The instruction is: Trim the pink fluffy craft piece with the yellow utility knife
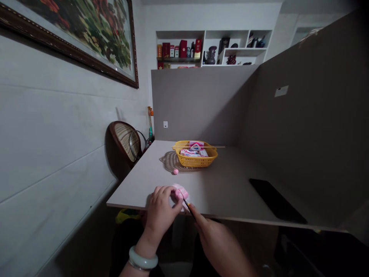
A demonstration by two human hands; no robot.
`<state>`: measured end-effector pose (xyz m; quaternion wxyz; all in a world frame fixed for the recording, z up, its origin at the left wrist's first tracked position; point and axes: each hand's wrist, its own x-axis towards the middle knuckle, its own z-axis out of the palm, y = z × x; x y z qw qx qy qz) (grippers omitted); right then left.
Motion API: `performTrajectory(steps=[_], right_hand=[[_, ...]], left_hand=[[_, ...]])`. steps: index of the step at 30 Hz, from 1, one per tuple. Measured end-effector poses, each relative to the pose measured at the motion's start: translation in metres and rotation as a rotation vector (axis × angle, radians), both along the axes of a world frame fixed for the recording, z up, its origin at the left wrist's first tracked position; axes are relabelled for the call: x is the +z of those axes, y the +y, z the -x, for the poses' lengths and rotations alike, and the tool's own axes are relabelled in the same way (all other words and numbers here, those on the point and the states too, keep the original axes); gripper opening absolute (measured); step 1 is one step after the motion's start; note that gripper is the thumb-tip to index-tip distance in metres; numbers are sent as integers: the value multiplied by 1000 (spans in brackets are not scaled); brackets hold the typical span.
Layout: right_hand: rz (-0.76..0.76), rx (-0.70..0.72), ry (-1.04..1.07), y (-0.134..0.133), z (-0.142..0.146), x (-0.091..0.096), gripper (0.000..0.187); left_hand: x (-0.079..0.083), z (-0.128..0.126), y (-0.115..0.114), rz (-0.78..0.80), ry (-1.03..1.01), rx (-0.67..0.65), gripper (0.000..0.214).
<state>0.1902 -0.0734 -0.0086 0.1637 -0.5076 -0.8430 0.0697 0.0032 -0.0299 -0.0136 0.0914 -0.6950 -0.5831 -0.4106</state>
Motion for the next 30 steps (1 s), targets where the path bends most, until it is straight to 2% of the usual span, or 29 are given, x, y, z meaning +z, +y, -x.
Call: performTrajectory(steps=[2, 8, 16, 23, 27, 30], right_hand=[[-4, -15, -29, 0, 3, 2, 69], [-139, -19, -39, 5, 14, 3, 70], [-72, 15, -136, -6, -1, -2, 72], [-35, -40, -74, 4, 15, 3, 72], [40, -20, -141, -5, 2, 7, 70], [40, -25, -175, -9, -2, 10, 71]], left_hand=[[0, -1, 0, 4, -5, 4, 11], [2, -2, -1, -8, -14, 1, 10], [2, 1, -3, -27, -31, -25, 6], [-1, 2, 0, -14, -46, -20, 12], [-3, 4, 1, -21, -28, -37, 11], [-1, 3, 0, -19, -35, -38, 12]])
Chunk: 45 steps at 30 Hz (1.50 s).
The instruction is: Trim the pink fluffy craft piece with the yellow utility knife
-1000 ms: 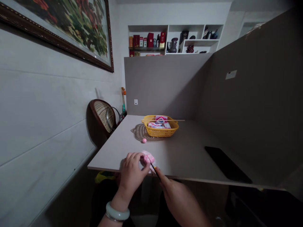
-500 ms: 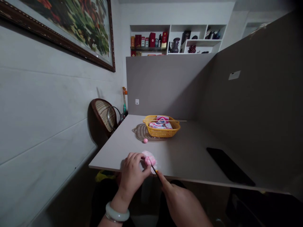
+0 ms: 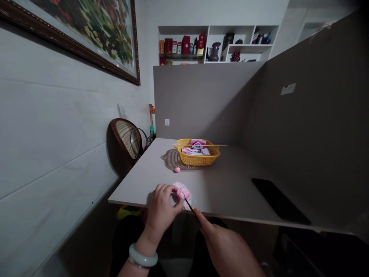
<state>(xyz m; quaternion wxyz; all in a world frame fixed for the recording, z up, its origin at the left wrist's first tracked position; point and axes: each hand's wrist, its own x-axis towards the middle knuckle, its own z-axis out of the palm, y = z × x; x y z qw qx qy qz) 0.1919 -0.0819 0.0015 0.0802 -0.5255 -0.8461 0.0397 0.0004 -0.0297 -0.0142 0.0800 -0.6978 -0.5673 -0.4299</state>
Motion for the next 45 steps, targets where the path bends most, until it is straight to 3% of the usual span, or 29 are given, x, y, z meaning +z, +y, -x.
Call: performTrajectory(steps=[6, 11, 21, 26, 31, 40, 45], right_hand=[[-90, 25, 78, 13, 11, -6, 73], [-45, 32, 28, 4, -2, -8, 71], [29, 25, 114, 13, 6, -4, 69], [95, -7, 130, 2, -10, 0, 62], [125, -17, 187, 2, -9, 5, 60], [-51, 26, 261, 1, -13, 15, 58], [-110, 17, 286, 2, -11, 18, 56]], left_hand=[[1, -1, 0, 25, -36, 3, 11], [0, 0, -1, 8, -34, -13, 10], [1, -1, -1, 2, -10, 13, 10], [5, 1, -3, 29, -1, -32, 8], [13, 2, -3, 77, 30, -172, 17], [30, 10, 10, 169, 94, -264, 5], [30, 15, 19, 257, 38, -245, 16]])
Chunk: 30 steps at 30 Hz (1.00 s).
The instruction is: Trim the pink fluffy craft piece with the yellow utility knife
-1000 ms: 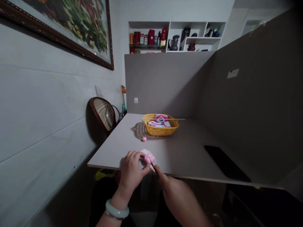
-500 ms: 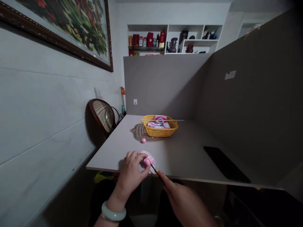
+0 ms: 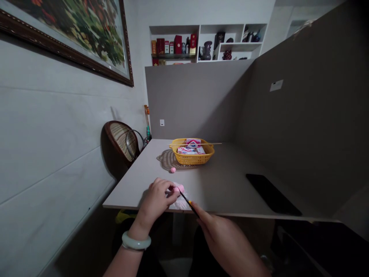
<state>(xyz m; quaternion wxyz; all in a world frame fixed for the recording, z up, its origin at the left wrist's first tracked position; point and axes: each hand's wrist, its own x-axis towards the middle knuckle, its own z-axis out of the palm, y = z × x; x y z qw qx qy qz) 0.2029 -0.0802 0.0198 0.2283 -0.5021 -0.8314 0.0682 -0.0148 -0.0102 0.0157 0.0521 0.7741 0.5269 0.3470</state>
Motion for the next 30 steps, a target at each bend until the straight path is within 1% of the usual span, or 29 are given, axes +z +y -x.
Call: performTrajectory(steps=[3, 5, 9, 12, 16, 18, 23, 26, 30], right_hand=[[2, -15, -7, 4, 8, -6, 56], [14, -18, -8, 7, 13, -12, 57], [1, -22, -8, 11, 17, -21, 60], [-9, -33, -46, 9, 17, -25, 61], [45, -51, -140, 6, 19, -24, 64], [72, -44, -150, 6, 21, -21, 65], [101, -18, -68, 8, 18, -19, 58], [91, 0, 0, 11, 16, -21, 58], [77, -18, -13, 15, 21, -20, 59]], left_hand=[[-2, 2, 3, 51, -13, 24, 28], [-5, 2, 5, 42, -30, 47, 31], [-9, 1, 4, -90, -93, 88, 17], [-11, -2, 1, -150, -105, 93, 9], [-14, -4, -1, -194, -118, 126, 5], [-15, -4, 0, -224, -112, 123, 3], [-16, -4, 2, -253, -94, 120, 3], [-16, -5, 4, -270, -95, 127, 4], [-18, -5, 7, -244, -119, 114, 2]])
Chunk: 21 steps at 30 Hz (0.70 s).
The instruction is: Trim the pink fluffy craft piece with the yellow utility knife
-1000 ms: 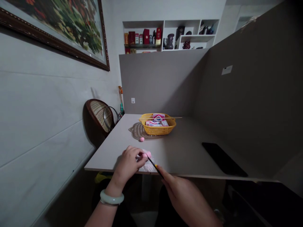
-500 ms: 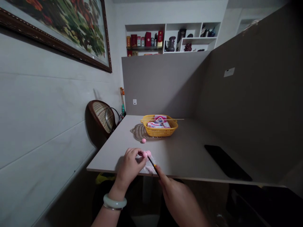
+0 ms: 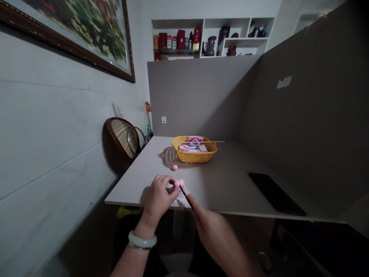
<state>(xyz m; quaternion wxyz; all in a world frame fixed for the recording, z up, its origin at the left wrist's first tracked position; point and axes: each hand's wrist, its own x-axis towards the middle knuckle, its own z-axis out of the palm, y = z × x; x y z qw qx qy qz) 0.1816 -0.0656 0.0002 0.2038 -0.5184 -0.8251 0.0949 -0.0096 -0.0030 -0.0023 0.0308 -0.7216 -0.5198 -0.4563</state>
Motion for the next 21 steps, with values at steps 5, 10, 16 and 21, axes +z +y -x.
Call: performTrajectory(steps=[5, 10, 16, 21], right_hand=[[-28, -18, -136, 1, 7, 5, 65], [-64, -23, -253, 1, 3, 9, 69], [-78, -10, -238, 5, 3, 17, 65], [-85, -37, -267, 12, 10, 23, 65]], left_hand=[[1, 1, 0, 52, -20, -3, 6], [6, -2, -2, 33, 7, -13, 6], [4, -3, 0, 21, 11, 7, 5], [3, 2, 4, 45, -12, 12, 10]])
